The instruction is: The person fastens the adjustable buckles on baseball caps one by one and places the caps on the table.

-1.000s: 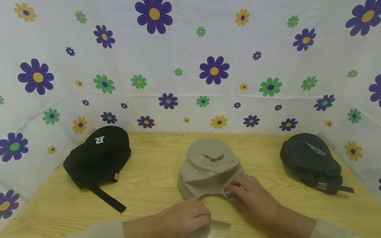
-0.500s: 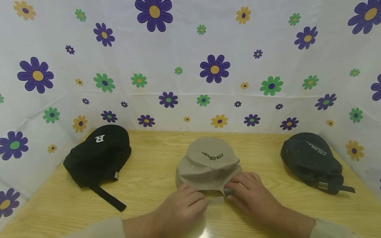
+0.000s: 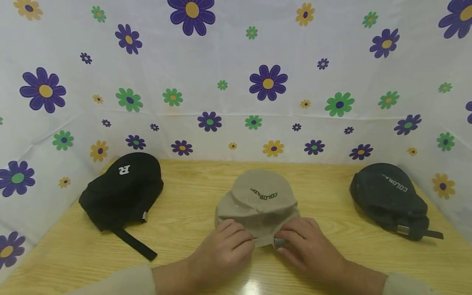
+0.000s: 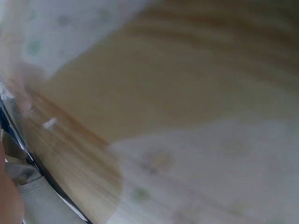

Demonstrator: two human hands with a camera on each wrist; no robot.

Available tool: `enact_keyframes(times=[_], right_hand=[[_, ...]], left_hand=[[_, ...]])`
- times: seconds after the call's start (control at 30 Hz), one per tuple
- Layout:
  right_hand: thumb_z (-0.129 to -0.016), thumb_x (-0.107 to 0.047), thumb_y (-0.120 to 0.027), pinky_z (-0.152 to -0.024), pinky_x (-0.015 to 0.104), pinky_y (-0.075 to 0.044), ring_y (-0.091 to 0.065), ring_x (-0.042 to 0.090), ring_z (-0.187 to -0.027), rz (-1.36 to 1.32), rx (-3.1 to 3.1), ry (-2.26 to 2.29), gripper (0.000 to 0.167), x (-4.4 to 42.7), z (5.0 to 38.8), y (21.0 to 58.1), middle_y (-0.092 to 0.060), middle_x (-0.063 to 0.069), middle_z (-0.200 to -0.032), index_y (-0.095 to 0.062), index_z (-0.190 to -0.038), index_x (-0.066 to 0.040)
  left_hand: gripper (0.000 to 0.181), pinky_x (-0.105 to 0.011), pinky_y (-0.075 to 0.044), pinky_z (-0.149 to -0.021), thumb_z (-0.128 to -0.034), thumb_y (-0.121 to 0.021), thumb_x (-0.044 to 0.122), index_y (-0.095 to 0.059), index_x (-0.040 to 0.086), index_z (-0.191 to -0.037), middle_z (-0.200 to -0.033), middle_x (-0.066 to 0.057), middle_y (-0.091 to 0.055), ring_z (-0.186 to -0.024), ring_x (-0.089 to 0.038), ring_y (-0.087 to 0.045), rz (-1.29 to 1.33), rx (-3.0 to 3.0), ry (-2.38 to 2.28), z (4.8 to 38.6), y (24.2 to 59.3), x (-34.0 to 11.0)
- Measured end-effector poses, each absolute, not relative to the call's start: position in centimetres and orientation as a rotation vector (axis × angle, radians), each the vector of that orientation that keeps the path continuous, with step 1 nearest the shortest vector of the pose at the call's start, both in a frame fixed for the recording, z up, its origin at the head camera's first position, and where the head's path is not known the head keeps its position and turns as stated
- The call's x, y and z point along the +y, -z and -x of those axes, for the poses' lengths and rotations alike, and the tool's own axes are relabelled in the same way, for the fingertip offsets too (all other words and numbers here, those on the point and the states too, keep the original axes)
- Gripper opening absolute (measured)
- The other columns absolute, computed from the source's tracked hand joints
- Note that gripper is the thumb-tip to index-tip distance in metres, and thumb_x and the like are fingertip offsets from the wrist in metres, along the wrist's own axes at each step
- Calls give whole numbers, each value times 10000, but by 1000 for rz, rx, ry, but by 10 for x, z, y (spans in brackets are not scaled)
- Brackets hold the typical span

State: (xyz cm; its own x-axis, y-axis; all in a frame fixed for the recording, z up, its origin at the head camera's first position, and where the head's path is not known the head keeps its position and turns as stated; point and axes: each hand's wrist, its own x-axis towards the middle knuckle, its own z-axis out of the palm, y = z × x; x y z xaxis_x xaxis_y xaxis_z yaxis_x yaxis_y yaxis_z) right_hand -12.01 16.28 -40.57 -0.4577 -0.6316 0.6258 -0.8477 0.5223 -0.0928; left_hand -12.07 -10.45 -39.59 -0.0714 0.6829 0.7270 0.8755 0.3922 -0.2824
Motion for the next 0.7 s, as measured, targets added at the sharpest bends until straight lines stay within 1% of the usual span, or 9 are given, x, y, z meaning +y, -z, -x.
enact_keyframes(times=[0.1,0.27,0.4,0.53,0.7], right_hand=[[-1033,-369,-507,-901,328,-374,-576,133,-1043,-1240,-2181,-475,281,167,123,400,-628,-68,-1126,-683,-1117,-166],[-1071,-347,-404,-882,370,-391,-575,154,-1044,-1292,-2158,-280,331,172,126,396,-619,-57,-1098,-672,-1113,-157],[-1070,-357,-405,-886,384,-397,-566,158,-1061,-1287,-2204,-232,325,173,125,399,-615,-56,-1110,-661,-1120,-164],[-1075,-384,-362,-888,373,-395,-555,144,-1090,-1278,-2246,-219,365,171,124,401,-620,-54,-1146,-648,-1145,-169],[-1062,-389,-346,-851,388,-402,-569,165,-1034,-1238,-2204,-179,391,168,125,402,-633,-34,-1095,-651,-1094,-146]], left_hand=[[223,-282,-464,-772,-952,-490,75,-654,101,-803,-866,12,-674,-820,-155,-617,1354,-1821,290,122,397,-103],[230,-306,-475,-784,-944,-479,79,-646,105,-788,-846,15,-672,-814,-165,-617,1369,-1826,263,124,398,-102],[222,-312,-482,-802,-943,-477,88,-669,101,-832,-866,12,-668,-827,-171,-616,1405,-1825,193,128,398,-102],[233,-294,-491,-805,-955,-473,106,-686,107,-860,-882,19,-671,-836,-158,-620,1450,-1854,152,130,397,-101],[217,-281,-501,-816,-950,-481,124,-670,115,-843,-872,28,-669,-834,-141,-622,1477,-1901,188,132,397,-99]])
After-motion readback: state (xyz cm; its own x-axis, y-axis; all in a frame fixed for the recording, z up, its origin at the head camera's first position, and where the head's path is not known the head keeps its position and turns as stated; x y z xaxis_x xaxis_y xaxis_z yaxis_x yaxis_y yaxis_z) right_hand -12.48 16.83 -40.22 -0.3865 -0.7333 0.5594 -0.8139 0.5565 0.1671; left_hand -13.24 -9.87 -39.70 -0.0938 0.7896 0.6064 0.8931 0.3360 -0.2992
